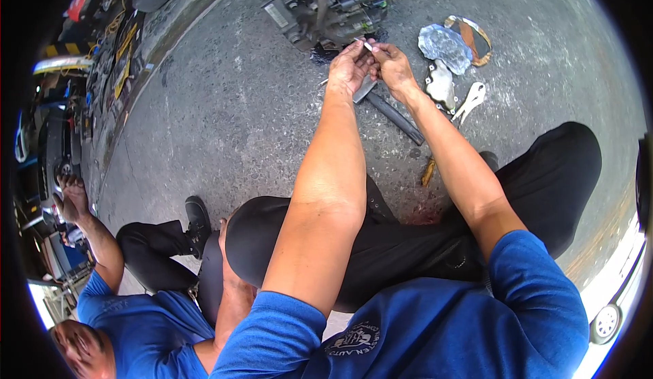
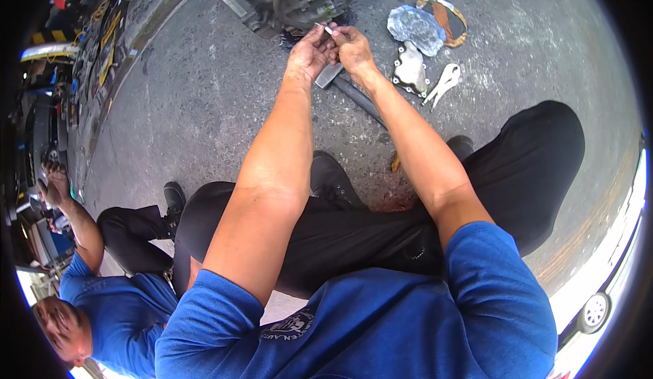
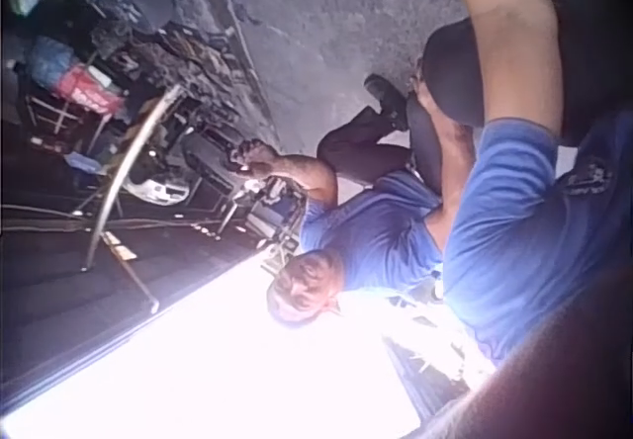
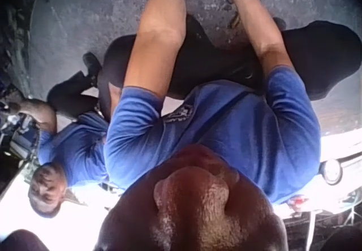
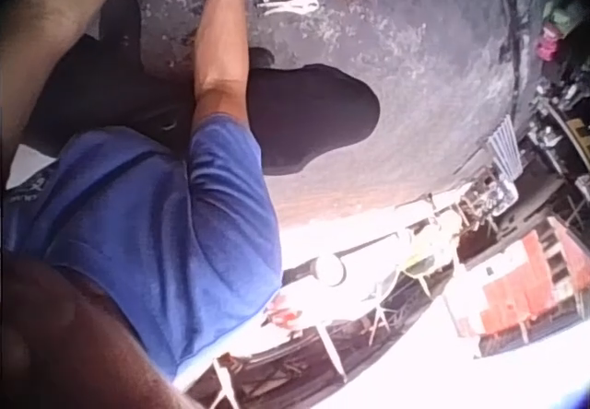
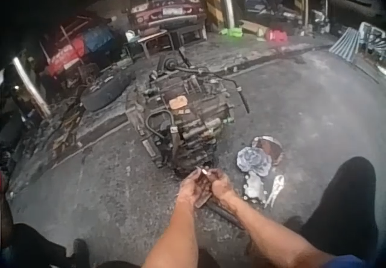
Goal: Loosening and adjusting components on an engine or transmission assembly using a wrench.
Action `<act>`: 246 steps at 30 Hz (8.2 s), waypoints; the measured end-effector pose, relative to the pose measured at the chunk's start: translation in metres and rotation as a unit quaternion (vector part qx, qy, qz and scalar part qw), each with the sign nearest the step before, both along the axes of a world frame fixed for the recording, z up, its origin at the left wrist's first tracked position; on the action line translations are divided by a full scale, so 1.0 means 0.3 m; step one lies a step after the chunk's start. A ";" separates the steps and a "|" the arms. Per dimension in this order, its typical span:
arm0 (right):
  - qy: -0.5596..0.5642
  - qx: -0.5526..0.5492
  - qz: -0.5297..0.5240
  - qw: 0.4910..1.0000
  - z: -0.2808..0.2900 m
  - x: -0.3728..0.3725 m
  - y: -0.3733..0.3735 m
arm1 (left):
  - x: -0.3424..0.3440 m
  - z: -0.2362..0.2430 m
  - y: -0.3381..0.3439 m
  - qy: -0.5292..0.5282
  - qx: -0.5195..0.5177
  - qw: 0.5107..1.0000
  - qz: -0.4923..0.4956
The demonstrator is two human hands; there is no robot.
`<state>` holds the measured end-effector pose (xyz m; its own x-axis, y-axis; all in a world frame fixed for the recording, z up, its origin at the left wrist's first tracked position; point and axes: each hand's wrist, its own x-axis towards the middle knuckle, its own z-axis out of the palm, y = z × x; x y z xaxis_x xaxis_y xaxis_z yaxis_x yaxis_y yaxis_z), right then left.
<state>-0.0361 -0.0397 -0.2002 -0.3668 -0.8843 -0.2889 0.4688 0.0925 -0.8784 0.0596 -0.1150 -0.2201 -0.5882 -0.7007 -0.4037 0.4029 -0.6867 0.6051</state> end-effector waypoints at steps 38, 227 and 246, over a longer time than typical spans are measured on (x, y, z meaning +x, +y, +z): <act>-0.069 -0.088 -0.108 0.988 0.053 -0.123 -0.229 | -0.176 0.138 -0.179 -0.061 -0.103 0.993 -0.019; 0.182 0.064 -0.130 0.973 0.064 -0.073 -0.216 | -0.221 0.101 -0.217 -0.026 0.041 0.999 -0.004; -0.146 -0.002 -0.114 0.983 0.079 -0.096 -0.232 | -0.196 0.139 -0.202 -0.113 -0.005 0.991 -0.077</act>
